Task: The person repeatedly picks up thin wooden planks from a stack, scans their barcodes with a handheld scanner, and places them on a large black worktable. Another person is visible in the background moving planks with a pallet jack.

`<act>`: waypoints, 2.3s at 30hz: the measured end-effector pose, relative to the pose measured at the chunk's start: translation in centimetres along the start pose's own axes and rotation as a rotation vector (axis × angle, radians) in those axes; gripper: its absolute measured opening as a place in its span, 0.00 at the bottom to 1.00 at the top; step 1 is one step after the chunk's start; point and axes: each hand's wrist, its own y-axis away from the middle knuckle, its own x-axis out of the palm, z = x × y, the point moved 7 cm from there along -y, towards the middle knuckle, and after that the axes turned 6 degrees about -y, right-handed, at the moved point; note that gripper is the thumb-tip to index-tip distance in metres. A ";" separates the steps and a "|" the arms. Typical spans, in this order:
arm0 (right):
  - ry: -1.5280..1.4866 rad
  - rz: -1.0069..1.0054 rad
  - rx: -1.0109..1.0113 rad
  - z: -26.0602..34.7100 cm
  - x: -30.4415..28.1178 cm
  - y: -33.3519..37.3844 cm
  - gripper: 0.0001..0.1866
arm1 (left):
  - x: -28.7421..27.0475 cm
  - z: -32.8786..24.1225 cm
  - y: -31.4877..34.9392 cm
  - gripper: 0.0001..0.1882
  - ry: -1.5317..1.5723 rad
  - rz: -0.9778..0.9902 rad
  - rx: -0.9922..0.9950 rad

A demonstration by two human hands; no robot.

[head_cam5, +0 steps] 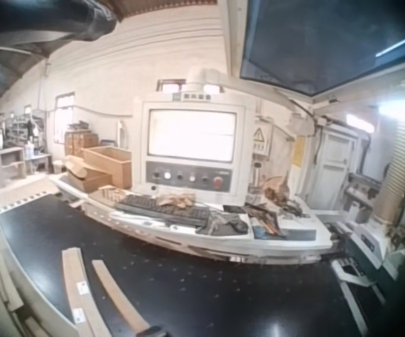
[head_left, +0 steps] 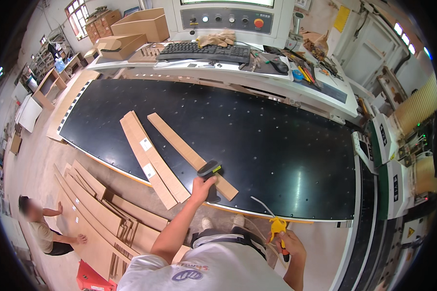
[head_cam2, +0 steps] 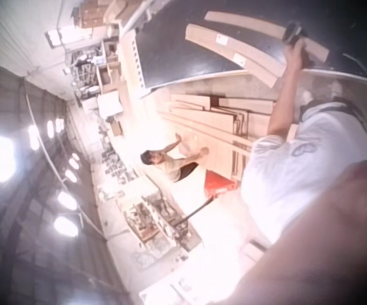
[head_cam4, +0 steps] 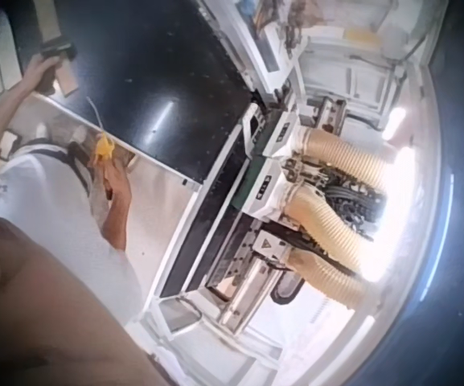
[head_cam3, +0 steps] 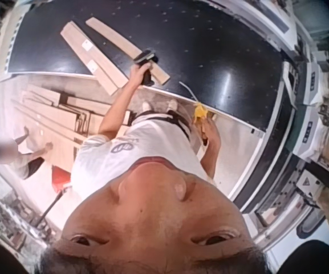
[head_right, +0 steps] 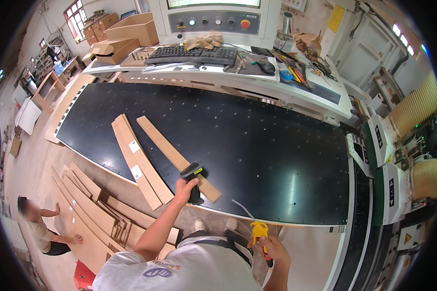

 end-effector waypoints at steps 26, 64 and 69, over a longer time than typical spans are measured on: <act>0.057 0.190 -0.033 3.0 3.3 0.9 0.26 | 0.3 0.0 0.4 0.18 -0.022 0.033 0.016; -0.346 -1.111 -0.233 -6.4 -14.2 2.8 0.25 | 1.5 -0.3 0.8 0.17 0.000 0.117 -0.001; -0.243 -0.979 -0.186 -8.4 -14.3 2.1 0.27 | 0.9 1.1 0.2 0.18 -0.144 0.140 -0.050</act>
